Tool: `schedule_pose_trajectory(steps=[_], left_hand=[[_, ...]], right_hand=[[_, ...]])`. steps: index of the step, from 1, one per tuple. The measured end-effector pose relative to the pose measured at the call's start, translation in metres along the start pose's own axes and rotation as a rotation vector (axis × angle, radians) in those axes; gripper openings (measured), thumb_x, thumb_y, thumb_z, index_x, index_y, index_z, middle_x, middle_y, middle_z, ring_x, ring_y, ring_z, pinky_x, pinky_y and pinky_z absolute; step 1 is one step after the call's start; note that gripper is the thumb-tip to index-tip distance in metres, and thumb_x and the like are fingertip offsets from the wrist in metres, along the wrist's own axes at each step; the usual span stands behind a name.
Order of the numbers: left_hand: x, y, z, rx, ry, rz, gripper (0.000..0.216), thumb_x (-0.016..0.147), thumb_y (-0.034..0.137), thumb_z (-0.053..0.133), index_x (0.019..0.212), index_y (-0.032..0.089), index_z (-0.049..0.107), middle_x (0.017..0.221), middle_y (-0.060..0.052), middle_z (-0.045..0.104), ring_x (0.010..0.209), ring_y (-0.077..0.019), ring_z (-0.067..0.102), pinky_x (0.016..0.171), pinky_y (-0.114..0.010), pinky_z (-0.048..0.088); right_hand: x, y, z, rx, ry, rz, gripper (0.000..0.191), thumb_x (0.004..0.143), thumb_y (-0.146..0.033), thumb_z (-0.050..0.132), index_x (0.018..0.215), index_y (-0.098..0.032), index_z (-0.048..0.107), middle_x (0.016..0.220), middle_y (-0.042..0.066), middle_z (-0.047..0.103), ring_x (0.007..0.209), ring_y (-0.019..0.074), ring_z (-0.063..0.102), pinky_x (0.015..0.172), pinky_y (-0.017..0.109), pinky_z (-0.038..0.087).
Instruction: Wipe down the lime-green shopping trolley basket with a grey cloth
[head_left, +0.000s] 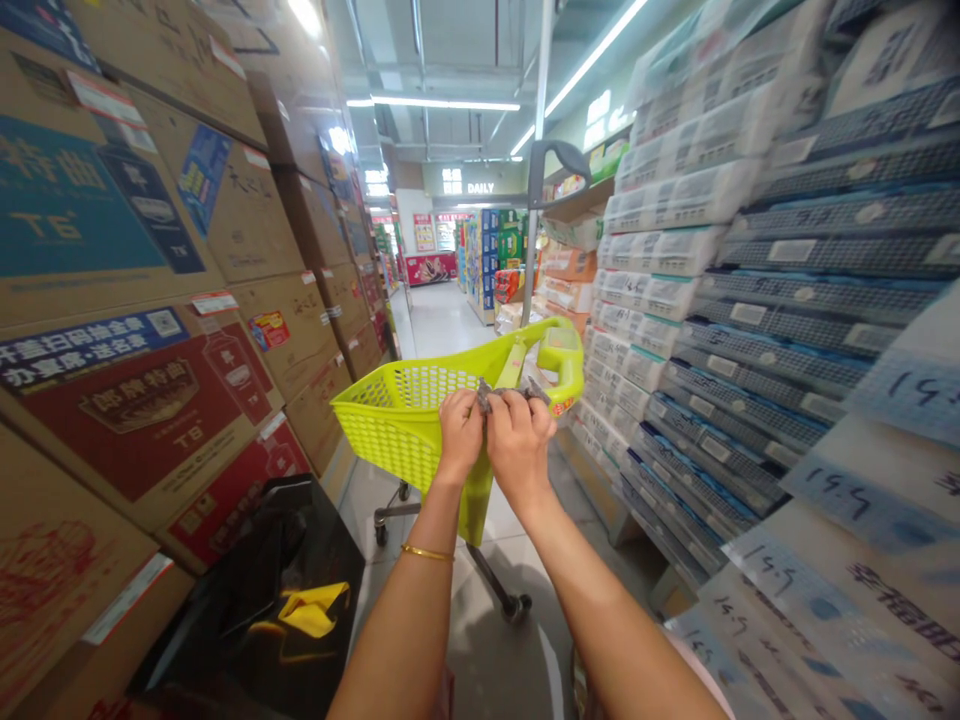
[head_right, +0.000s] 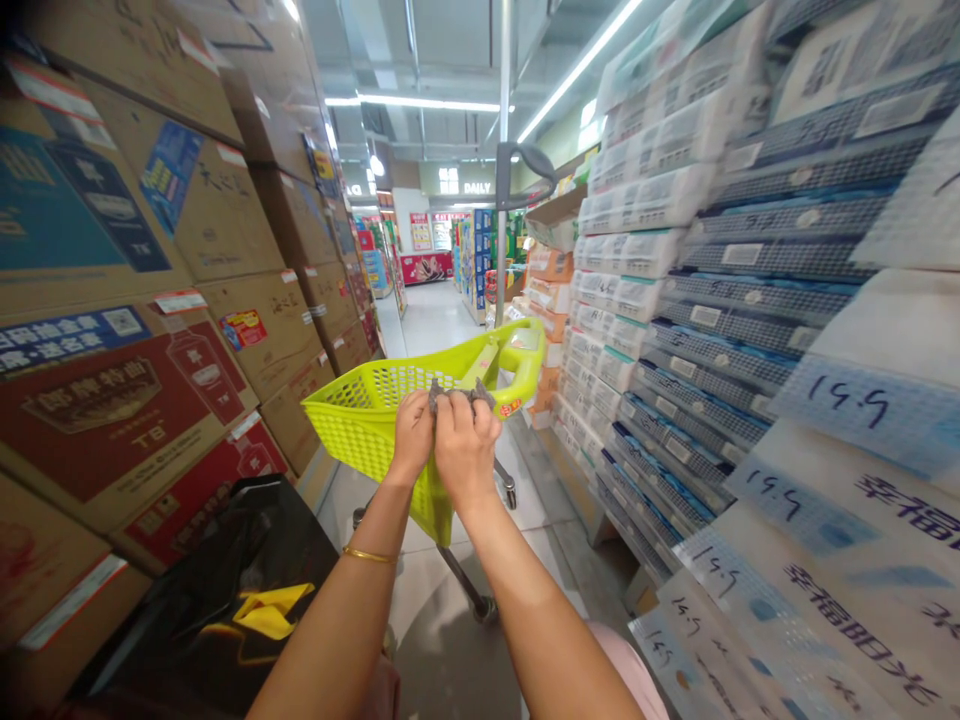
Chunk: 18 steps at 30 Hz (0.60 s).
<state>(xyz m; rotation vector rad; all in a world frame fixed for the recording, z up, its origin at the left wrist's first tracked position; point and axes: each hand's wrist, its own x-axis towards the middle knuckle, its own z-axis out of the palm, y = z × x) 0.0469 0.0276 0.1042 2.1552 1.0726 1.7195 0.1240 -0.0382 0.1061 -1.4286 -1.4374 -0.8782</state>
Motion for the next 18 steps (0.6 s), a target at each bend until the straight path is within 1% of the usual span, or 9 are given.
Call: schedule_pose_trajectory(steps=[3, 6, 8, 10, 12, 15, 18], left_hand=[[0.0, 0.003, -0.002, -0.022, -0.01, -0.009, 0.031, 0.087, 0.028, 0.038, 0.065, 0.02, 0.058, 0.072, -0.002, 0.059, 0.075, -0.0156, 0.053, 0.075, -0.03, 0.039], [0.0, 0.006, -0.003, -0.02, -0.019, -0.04, 0.031, 0.087, 0.033, 0.042, 0.064, 0.02, 0.058, 0.07, -0.001, 0.058, 0.074, -0.0151, 0.053, 0.075, -0.03, 0.04], [-0.001, 0.007, -0.003, -0.015, -0.016, -0.055, 0.032, 0.086, 0.036, 0.043, 0.063, 0.019, 0.057, 0.069, -0.001, 0.058, 0.074, -0.0151, 0.053, 0.075, -0.03, 0.04], [-0.001, 0.006, -0.002, -0.019, -0.008, -0.058, 0.029, 0.086, 0.035, 0.043, 0.067, 0.02, 0.059, 0.073, -0.001, 0.06, 0.077, -0.0156, 0.054, 0.077, -0.03, 0.04], [-0.001, 0.004, -0.001, -0.019, -0.002, -0.05, 0.027, 0.087, 0.032, 0.042, 0.069, 0.02, 0.06, 0.076, -0.002, 0.061, 0.079, -0.0159, 0.054, 0.078, -0.031, 0.039], [0.001, 0.001, -0.001, -0.002, -0.003, -0.041, 0.031, 0.086, 0.027, 0.04, 0.06, 0.02, 0.054, 0.069, -0.002, 0.057, 0.073, -0.0156, 0.052, 0.074, -0.031, 0.04], [0.002, 0.001, -0.004, -0.026, -0.015, -0.042, 0.034, 0.085, 0.026, 0.039, 0.054, 0.02, 0.048, 0.063, -0.001, 0.053, 0.068, -0.0151, 0.05, 0.07, -0.029, 0.04]], right_hand=[[0.009, 0.01, -0.009, 0.037, -0.006, 0.064, 0.022, 0.086, -0.022, 0.046, 0.1, -0.019, 0.063, 0.102, 0.01, 0.06, 0.098, 0.0219, 0.037, 0.081, 0.037, 0.03], [0.02, 0.021, -0.021, 0.051, 0.056, 0.179, 0.022, 0.085, -0.023, 0.045, 0.098, -0.018, 0.063, 0.102, 0.011, 0.058, 0.097, 0.0227, 0.037, 0.083, 0.039, 0.03], [0.024, 0.023, -0.024, 0.051, 0.085, 0.203, 0.023, 0.086, -0.024, 0.045, 0.097, -0.017, 0.063, 0.102, 0.011, 0.057, 0.097, 0.023, 0.037, 0.084, 0.04, 0.031], [0.023, 0.019, -0.023, 0.039, 0.072, 0.189, 0.023, 0.085, -0.024, 0.044, 0.097, -0.018, 0.064, 0.101, 0.011, 0.057, 0.097, 0.0233, 0.037, 0.084, 0.041, 0.032], [0.017, 0.011, -0.017, 0.027, 0.023, 0.141, 0.023, 0.085, -0.024, 0.045, 0.097, -0.018, 0.063, 0.101, 0.011, 0.058, 0.099, 0.0238, 0.038, 0.083, 0.04, 0.032], [0.007, -0.002, -0.006, 0.022, -0.023, 0.06, 0.024, 0.086, -0.023, 0.044, 0.101, -0.017, 0.063, 0.102, 0.012, 0.059, 0.1, 0.0233, 0.038, 0.081, 0.037, 0.032], [0.003, -0.007, 0.0, 0.026, -0.005, 0.033, 0.023, 0.087, -0.023, 0.045, 0.101, -0.018, 0.063, 0.1, 0.011, 0.06, 0.099, 0.0221, 0.039, 0.081, 0.036, 0.031]])
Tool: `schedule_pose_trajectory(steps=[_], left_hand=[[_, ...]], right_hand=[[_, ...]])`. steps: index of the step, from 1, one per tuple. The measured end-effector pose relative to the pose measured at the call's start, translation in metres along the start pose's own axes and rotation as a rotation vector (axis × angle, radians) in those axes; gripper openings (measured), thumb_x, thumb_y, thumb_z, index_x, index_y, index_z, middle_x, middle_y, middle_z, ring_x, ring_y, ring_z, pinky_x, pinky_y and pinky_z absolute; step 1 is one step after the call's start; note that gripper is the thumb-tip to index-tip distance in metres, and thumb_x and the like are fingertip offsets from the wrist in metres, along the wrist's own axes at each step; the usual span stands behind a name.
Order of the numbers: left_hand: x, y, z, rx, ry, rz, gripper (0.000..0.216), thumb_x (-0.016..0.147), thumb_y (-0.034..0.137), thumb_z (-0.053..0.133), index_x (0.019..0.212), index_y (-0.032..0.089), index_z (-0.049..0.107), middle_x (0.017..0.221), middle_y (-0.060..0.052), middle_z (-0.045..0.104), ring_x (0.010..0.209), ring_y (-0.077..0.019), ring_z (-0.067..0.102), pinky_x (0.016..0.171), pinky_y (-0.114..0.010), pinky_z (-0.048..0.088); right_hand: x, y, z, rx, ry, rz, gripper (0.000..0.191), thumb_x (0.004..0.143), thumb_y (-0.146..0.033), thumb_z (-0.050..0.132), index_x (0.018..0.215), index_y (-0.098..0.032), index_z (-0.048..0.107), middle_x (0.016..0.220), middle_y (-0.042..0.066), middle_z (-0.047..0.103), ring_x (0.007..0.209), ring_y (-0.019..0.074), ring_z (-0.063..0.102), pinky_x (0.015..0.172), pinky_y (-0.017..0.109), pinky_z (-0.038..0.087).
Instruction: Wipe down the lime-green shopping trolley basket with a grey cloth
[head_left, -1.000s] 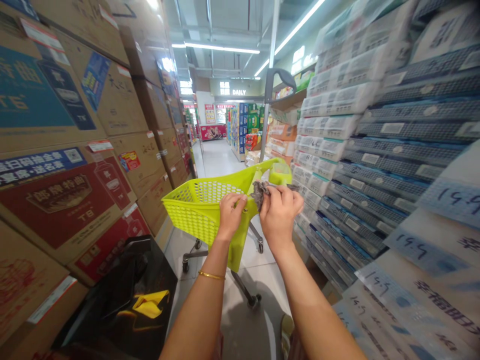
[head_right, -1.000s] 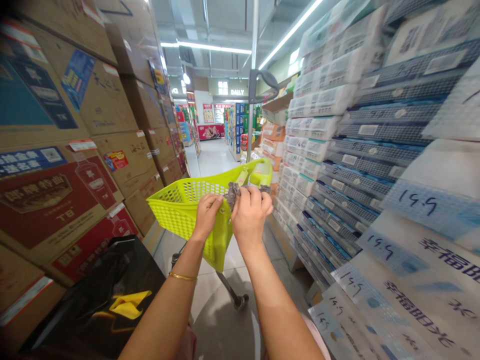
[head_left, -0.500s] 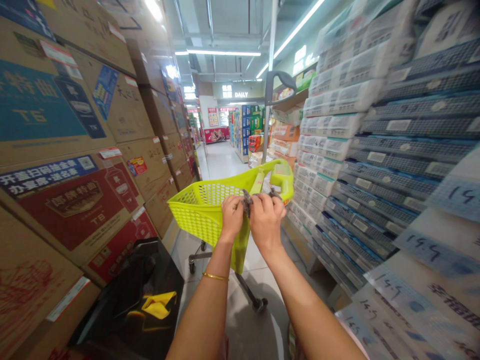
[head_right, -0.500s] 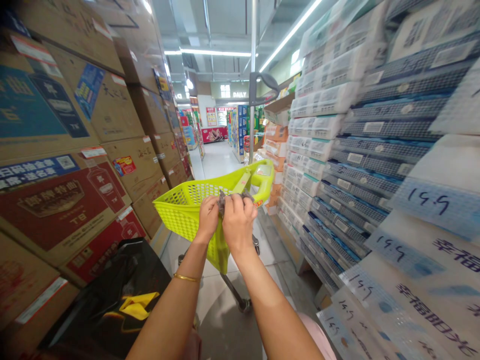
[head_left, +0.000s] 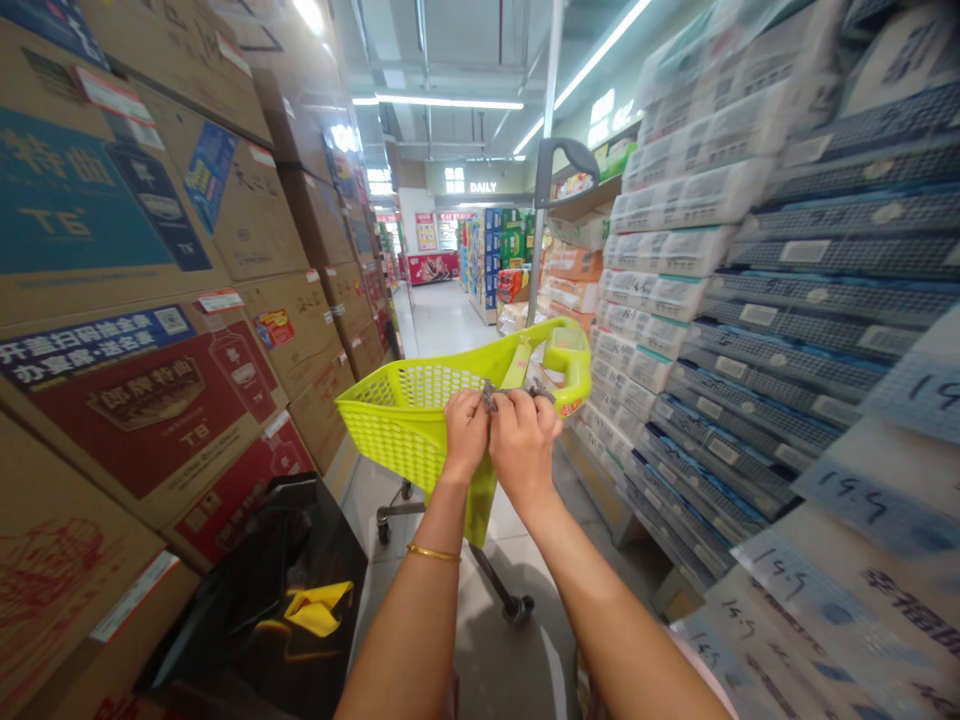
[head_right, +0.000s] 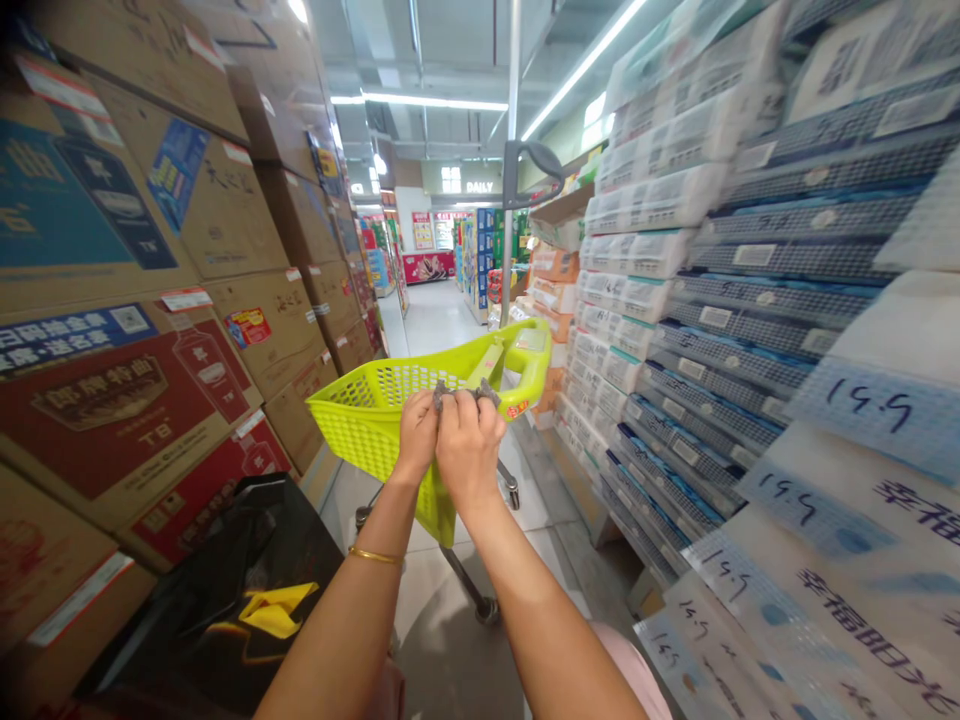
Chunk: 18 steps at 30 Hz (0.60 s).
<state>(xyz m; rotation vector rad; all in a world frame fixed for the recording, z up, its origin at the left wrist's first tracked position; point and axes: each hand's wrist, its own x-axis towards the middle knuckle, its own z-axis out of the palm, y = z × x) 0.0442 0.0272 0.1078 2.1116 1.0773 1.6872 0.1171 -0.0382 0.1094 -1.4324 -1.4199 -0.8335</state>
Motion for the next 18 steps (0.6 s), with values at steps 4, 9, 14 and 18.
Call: schedule_pose_trajectory(steps=[4, 9, 14, 18], left_hand=[[0.0, 0.001, -0.007, -0.064, -0.012, -0.003, 0.033, 0.083, 0.026, 0.04, 0.052, 0.02, 0.046, 0.061, -0.001, 0.051, 0.067, -0.015, 0.05, 0.069, -0.029, 0.04], [-0.001, 0.001, -0.015, -0.173, -0.009, -0.045, 0.027, 0.081, 0.027, 0.044, 0.059, 0.02, 0.058, 0.067, -0.001, 0.058, 0.073, -0.0155, 0.054, 0.073, -0.029, 0.042], [0.001, -0.009, -0.023, -0.283, 0.006, -0.08, 0.026, 0.078, 0.031, 0.051, 0.057, 0.018, 0.059, 0.065, 0.0, 0.057, 0.07, -0.0148, 0.053, 0.072, -0.028, 0.04], [0.002, -0.02, -0.031, -0.31, 0.024, -0.109, 0.024, 0.077, 0.031, 0.051, 0.059, 0.018, 0.061, 0.068, 0.0, 0.059, 0.075, -0.0156, 0.054, 0.076, -0.028, 0.04]], right_hand=[[0.004, 0.001, -0.006, 0.016, -0.029, -0.007, 0.022, 0.086, -0.022, 0.046, 0.099, -0.019, 0.063, 0.101, 0.009, 0.061, 0.098, 0.0218, 0.039, 0.083, 0.036, 0.029], [0.017, 0.005, -0.023, 0.07, -0.009, 0.079, 0.022, 0.085, -0.02, 0.045, 0.097, -0.018, 0.063, 0.103, 0.009, 0.059, 0.097, 0.0226, 0.038, 0.082, 0.037, 0.03], [0.028, 0.014, -0.037, 0.145, -0.047, 0.098, 0.022, 0.086, -0.024, 0.044, 0.092, -0.016, 0.063, 0.097, 0.01, 0.057, 0.093, 0.0218, 0.041, 0.082, 0.038, 0.031], [0.033, 0.019, -0.044, 0.187, -0.095, 0.089, 0.022, 0.087, -0.025, 0.043, 0.088, -0.016, 0.063, 0.093, 0.01, 0.057, 0.091, 0.0214, 0.044, 0.082, 0.037, 0.032]])
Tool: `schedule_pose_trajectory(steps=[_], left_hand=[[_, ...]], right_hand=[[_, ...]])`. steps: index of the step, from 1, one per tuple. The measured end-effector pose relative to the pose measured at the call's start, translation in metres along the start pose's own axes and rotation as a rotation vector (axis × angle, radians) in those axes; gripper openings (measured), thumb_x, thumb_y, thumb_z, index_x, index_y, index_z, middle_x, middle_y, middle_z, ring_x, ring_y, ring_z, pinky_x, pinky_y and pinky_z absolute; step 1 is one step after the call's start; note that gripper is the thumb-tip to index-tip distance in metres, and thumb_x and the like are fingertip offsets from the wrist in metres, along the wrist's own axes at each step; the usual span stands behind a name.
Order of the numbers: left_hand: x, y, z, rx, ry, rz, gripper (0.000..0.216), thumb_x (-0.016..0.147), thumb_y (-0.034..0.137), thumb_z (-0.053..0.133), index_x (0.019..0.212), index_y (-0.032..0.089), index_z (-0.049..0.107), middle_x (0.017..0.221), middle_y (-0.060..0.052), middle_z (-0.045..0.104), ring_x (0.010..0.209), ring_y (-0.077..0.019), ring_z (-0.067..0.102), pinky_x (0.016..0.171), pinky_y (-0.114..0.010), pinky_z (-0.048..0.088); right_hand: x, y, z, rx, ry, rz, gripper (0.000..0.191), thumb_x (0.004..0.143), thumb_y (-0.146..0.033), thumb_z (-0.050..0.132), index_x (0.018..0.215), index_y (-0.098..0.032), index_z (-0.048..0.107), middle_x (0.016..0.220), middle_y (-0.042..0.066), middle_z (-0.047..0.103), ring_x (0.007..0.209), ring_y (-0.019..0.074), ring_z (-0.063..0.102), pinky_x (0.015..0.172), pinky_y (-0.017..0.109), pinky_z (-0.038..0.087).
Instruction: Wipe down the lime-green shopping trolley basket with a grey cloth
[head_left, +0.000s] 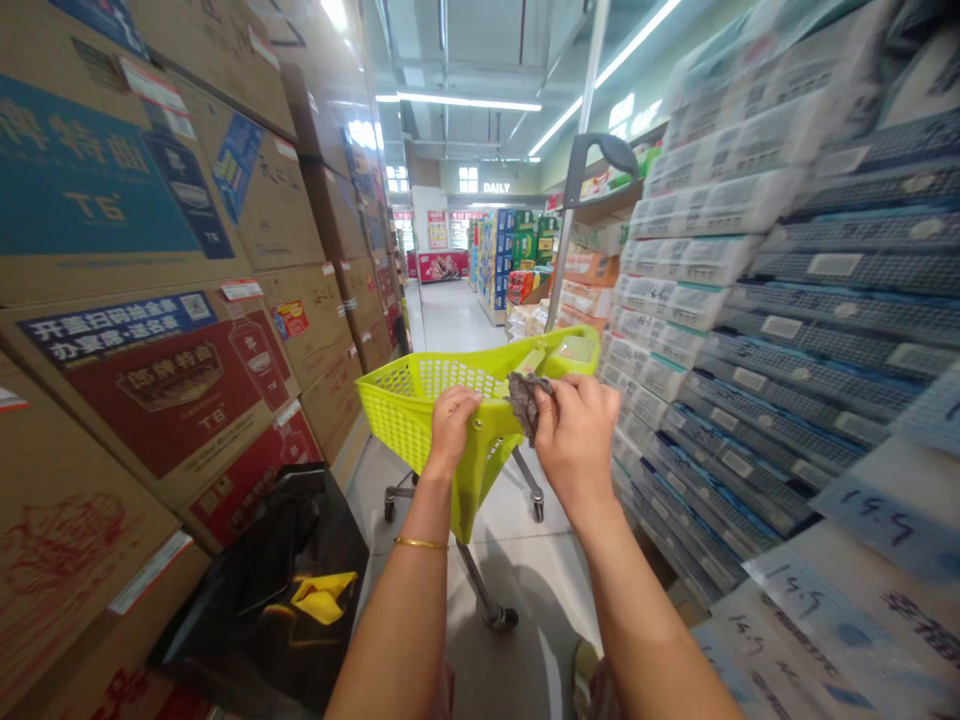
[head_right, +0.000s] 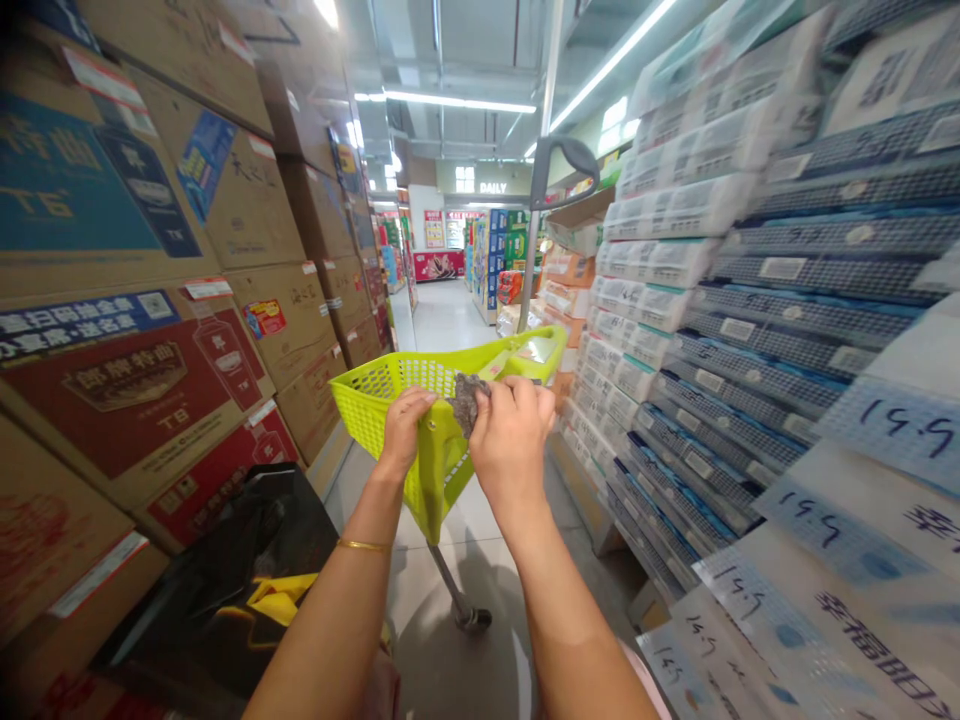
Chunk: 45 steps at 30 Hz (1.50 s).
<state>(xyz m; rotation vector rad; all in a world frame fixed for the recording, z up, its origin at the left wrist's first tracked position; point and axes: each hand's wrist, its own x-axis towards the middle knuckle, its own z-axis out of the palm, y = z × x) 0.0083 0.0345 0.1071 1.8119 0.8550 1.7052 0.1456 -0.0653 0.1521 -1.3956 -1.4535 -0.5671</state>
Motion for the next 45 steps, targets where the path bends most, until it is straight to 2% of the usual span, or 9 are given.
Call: schedule_pose_trajectory(steps=[3, 7, 11, 18, 26, 29, 34, 37, 45], left_hand=[[-0.001, 0.002, -0.005, 0.157, 0.043, 0.021, 0.027, 0.08, 0.029, 0.045, 0.063, 0.019, 0.062, 0.073, -0.001, 0.061, 0.08, -0.0167, 0.054, 0.082, -0.031, 0.038], [-0.005, 0.025, -0.002, 0.459, 0.112, 0.122, 0.025, 0.083, 0.028, 0.042, 0.071, 0.02, 0.062, 0.088, -0.004, 0.062, 0.09, -0.0194, 0.052, 0.088, -0.036, 0.034], [-0.011, 0.049, 0.014, 0.399, -0.082, 0.236, 0.024, 0.083, 0.023, 0.04, 0.063, 0.019, 0.053, 0.072, -0.004, 0.058, 0.076, -0.0182, 0.052, 0.073, -0.031, 0.039], [-0.011, 0.047, 0.024, 0.289, -0.052, 0.217, 0.026, 0.084, 0.023, 0.035, 0.059, 0.02, 0.042, 0.066, -0.004, 0.053, 0.068, -0.0176, 0.049, 0.066, -0.03, 0.038], [-0.012, 0.052, 0.011, 0.304, 0.014, 0.183, 0.031, 0.087, 0.031, 0.035, 0.063, 0.02, 0.05, 0.068, -0.003, 0.056, 0.072, -0.0168, 0.052, 0.071, -0.03, 0.039], [-0.012, 0.048, 0.005, 0.301, 0.055, 0.18, 0.031, 0.087, 0.031, 0.035, 0.062, 0.02, 0.05, 0.067, -0.003, 0.056, 0.071, -0.0168, 0.052, 0.071, -0.03, 0.04], [-0.01, 0.036, -0.002, 0.268, 0.133, 0.162, 0.026, 0.083, 0.028, 0.036, 0.063, 0.02, 0.051, 0.07, -0.003, 0.058, 0.073, -0.0178, 0.053, 0.073, -0.031, 0.042], [-0.009, 0.032, -0.005, 0.232, 0.137, 0.152, 0.024, 0.081, 0.026, 0.039, 0.061, 0.02, 0.051, 0.068, -0.003, 0.057, 0.072, -0.0179, 0.053, 0.074, -0.032, 0.043], [-0.009, 0.036, -0.008, 0.215, 0.087, 0.18, 0.029, 0.083, 0.031, 0.038, 0.059, 0.02, 0.048, 0.067, -0.002, 0.056, 0.072, -0.0171, 0.052, 0.073, -0.03, 0.042]], right_hand=[[0.001, -0.001, -0.002, 0.045, -0.047, -0.039, 0.022, 0.087, -0.026, 0.042, 0.086, -0.016, 0.062, 0.089, 0.009, 0.057, 0.088, 0.0203, 0.046, 0.082, 0.036, 0.033], [-0.001, -0.006, 0.0, 0.061, -0.067, -0.055, 0.022, 0.088, -0.026, 0.041, 0.087, -0.016, 0.061, 0.09, 0.009, 0.056, 0.089, 0.0204, 0.046, 0.082, 0.036, 0.033], [-0.005, -0.012, 0.005, 0.067, -0.061, -0.063, 0.023, 0.088, -0.028, 0.042, 0.089, -0.016, 0.061, 0.092, 0.009, 0.056, 0.092, 0.0206, 0.046, 0.084, 0.037, 0.033], [-0.008, -0.009, 0.017, 0.106, 0.048, -0.08, 0.023, 0.088, -0.032, 0.044, 0.088, -0.017, 0.062, 0.09, 0.008, 0.057, 0.09, 0.0186, 0.047, 0.085, 0.034, 0.034], [0.003, 0.044, 0.03, 0.172, 0.148, 0.126, 0.026, 0.087, -0.037, 0.045, 0.077, -0.019, 0.06, 0.084, 0.005, 0.055, 0.083, 0.0174, 0.048, 0.079, 0.033, 0.037], [-0.001, 0.032, 0.032, 0.223, 0.148, 0.088, 0.024, 0.086, -0.036, 0.046, 0.082, -0.019, 0.061, 0.087, 0.005, 0.056, 0.086, 0.0175, 0.048, 0.08, 0.033, 0.037], [-0.013, -0.02, 0.028, 0.212, 0.111, -0.091, 0.019, 0.086, -0.03, 0.048, 0.088, -0.018, 0.062, 0.089, 0.006, 0.058, 0.091, 0.0172, 0.049, 0.086, 0.035, 0.033], [-0.021, -0.038, 0.029, 0.18, 0.087, -0.123, 0.018, 0.085, -0.028, 0.048, 0.092, -0.018, 0.062, 0.093, 0.007, 0.06, 0.093, 0.0178, 0.048, 0.088, 0.036, 0.032], [-0.017, -0.023, 0.034, 0.157, 0.114, -0.154, 0.018, 0.084, -0.032, 0.051, 0.086, -0.02, 0.064, 0.088, 0.006, 0.059, 0.089, 0.0179, 0.048, 0.085, 0.034, 0.035]])
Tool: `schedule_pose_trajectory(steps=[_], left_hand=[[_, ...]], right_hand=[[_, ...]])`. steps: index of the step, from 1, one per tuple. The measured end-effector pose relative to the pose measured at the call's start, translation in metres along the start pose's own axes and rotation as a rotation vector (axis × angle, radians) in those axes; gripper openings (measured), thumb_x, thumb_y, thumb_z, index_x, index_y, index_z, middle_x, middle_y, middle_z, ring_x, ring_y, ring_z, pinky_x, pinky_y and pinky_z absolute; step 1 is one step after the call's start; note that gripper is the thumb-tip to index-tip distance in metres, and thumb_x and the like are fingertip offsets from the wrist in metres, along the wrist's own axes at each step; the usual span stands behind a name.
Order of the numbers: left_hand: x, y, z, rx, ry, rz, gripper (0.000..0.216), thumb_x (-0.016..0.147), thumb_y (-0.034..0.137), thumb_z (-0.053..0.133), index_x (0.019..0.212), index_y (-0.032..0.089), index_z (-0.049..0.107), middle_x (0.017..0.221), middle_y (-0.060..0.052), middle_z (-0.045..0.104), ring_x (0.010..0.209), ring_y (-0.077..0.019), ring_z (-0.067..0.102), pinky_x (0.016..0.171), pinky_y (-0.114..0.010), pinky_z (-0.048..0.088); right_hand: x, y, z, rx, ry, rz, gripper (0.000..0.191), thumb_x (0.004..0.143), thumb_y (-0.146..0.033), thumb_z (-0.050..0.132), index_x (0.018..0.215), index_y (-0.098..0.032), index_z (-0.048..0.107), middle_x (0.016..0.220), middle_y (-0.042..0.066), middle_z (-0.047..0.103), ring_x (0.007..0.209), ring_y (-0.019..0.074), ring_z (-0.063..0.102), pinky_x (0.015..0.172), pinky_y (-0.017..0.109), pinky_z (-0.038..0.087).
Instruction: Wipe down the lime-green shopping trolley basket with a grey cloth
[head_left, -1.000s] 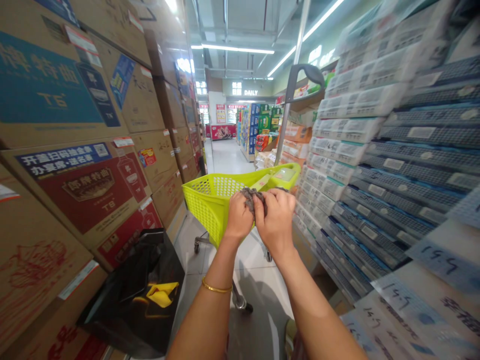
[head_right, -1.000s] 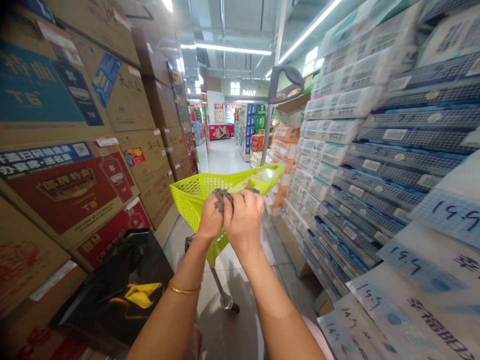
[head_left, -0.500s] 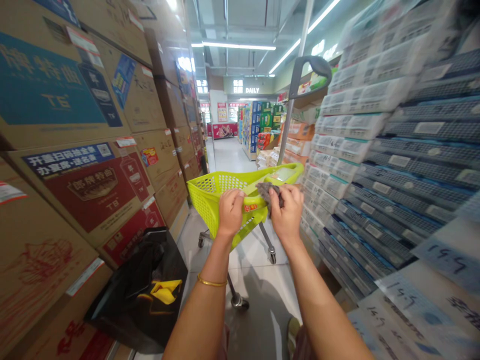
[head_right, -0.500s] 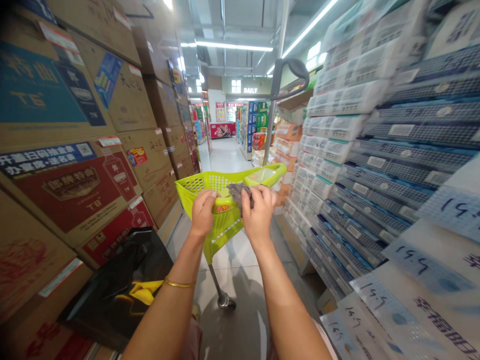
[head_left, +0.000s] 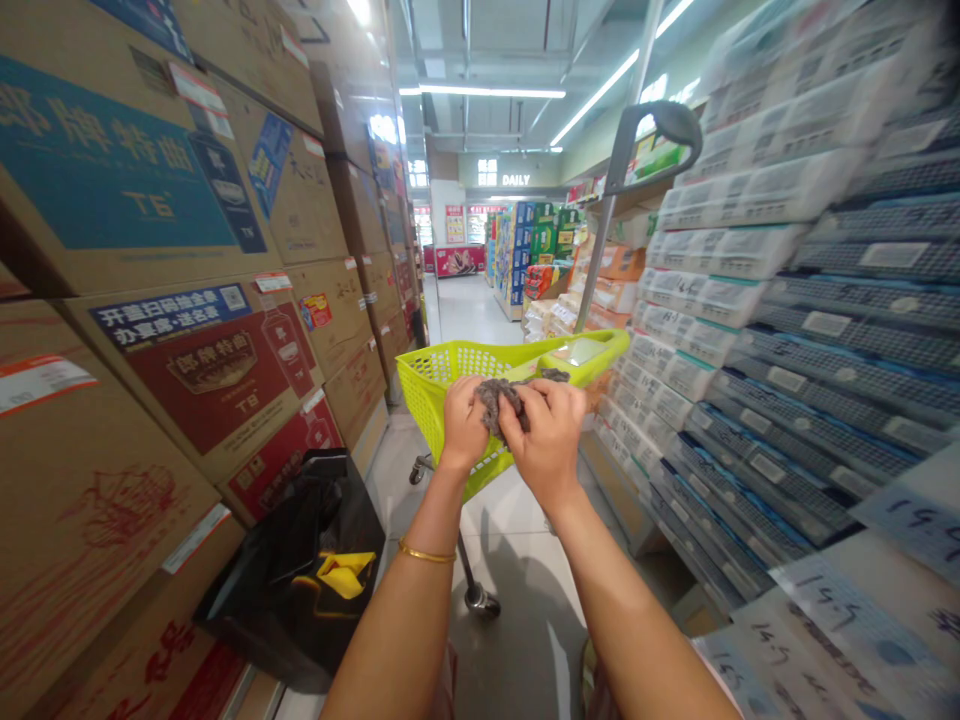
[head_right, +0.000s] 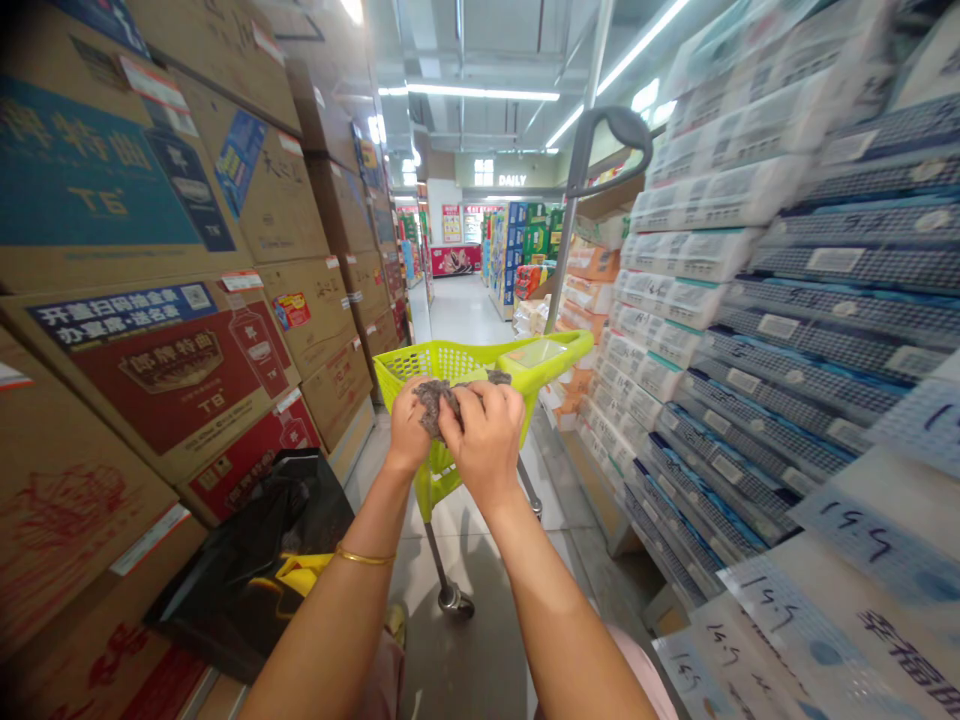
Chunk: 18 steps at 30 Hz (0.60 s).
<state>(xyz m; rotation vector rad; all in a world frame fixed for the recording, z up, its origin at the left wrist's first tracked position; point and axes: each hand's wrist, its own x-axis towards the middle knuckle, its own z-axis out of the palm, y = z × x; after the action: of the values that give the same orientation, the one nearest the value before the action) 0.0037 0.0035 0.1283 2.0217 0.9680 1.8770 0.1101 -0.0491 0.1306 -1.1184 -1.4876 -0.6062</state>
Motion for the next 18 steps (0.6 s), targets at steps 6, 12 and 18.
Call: schedule_pose_trajectory(steps=[6, 12, 18], left_hand=[[-0.001, 0.008, 0.001, 0.101, -0.018, -0.008, 0.035, 0.088, 0.036, 0.035, 0.06, 0.02, 0.047, 0.064, -0.001, 0.052, 0.071, -0.0159, 0.05, 0.071, -0.028, 0.039], [-0.004, 0.008, 0.007, 0.133, 0.03, 0.032, 0.037, 0.09, 0.035, 0.032, 0.059, 0.02, 0.044, 0.066, -0.002, 0.052, 0.07, -0.0161, 0.05, 0.071, -0.029, 0.038], [-0.006, 0.003, 0.011, 0.158, 0.059, 0.028, 0.04, 0.091, 0.039, 0.026, 0.059, 0.021, 0.04, 0.065, -0.003, 0.051, 0.068, -0.017, 0.047, 0.069, -0.03, 0.037]], right_hand=[[0.009, 0.049, -0.002, 0.021, 0.093, 0.249, 0.022, 0.084, -0.035, 0.047, 0.076, -0.019, 0.061, 0.084, 0.005, 0.053, 0.085, 0.0183, 0.046, 0.078, 0.033, 0.036], [0.008, 0.034, -0.003, 0.043, 0.066, 0.238, 0.022, 0.085, -0.035, 0.046, 0.077, -0.02, 0.061, 0.087, 0.005, 0.055, 0.088, 0.0184, 0.047, 0.081, 0.034, 0.036], [0.004, -0.005, -0.003, 0.003, -0.02, 0.121, 0.02, 0.084, -0.033, 0.049, 0.086, -0.019, 0.063, 0.092, 0.007, 0.06, 0.092, 0.0195, 0.046, 0.088, 0.037, 0.032]])
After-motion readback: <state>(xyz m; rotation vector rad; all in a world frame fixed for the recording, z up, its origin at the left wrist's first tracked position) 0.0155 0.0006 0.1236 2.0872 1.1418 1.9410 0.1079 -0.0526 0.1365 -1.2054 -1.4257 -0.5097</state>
